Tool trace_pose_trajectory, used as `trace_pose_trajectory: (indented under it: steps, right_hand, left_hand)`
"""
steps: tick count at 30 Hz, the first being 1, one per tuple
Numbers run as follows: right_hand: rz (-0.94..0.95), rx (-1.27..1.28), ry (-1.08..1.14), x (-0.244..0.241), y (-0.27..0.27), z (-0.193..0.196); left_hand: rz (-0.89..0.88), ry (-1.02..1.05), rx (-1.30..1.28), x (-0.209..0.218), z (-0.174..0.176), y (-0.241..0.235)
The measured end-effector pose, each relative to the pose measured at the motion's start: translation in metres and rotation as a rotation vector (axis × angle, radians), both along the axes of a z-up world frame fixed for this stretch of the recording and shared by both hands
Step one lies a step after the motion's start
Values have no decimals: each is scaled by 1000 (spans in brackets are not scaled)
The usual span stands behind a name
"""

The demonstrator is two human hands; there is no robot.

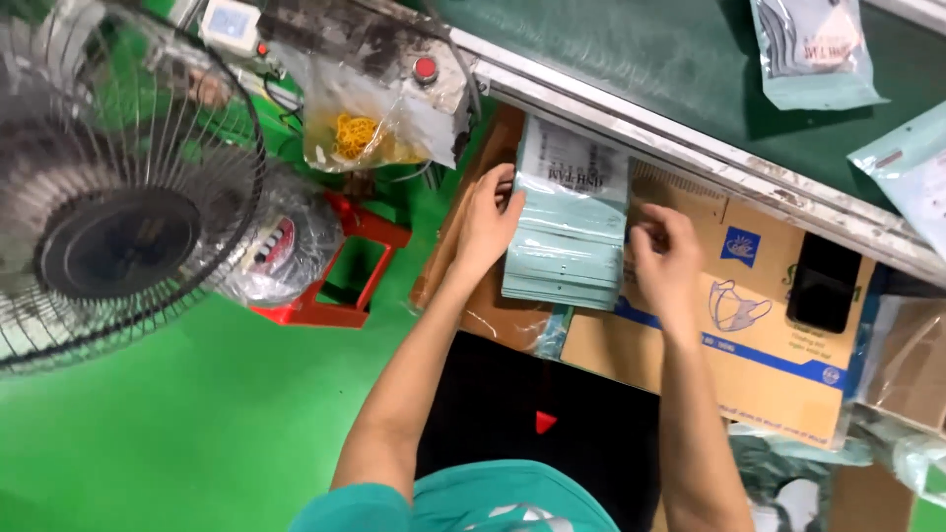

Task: Packing face masks into individual plastic sleeves and organizing them at a conveyor station.

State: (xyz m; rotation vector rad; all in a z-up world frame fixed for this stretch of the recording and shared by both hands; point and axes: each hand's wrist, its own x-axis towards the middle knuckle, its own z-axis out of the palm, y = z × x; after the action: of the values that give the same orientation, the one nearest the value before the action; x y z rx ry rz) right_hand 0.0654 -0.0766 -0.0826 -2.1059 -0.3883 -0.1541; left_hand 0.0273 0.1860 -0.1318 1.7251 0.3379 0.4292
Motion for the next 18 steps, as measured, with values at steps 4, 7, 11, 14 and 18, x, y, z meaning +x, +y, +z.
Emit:
trace_pose_trajectory:
  steps: [4,7,11,14,18]
  right_hand:
    - [10,97,112,0,16,-35]
    - [38,69,70,-1,16,-25]
    - [-17,99,113,8,10,-27]
    - [-55,-59,263,12,14,-18]
    - [-27,-1,277,17,14,-16]
  left_hand:
    - [-25,51,110,10,12,7]
    - [-46,39,114,19,-10,20]
    - [-48,21,33,33,-24,23]
    - [-18,69,25,39,-12,22]
    - [20,103,-3,47,-15,19]
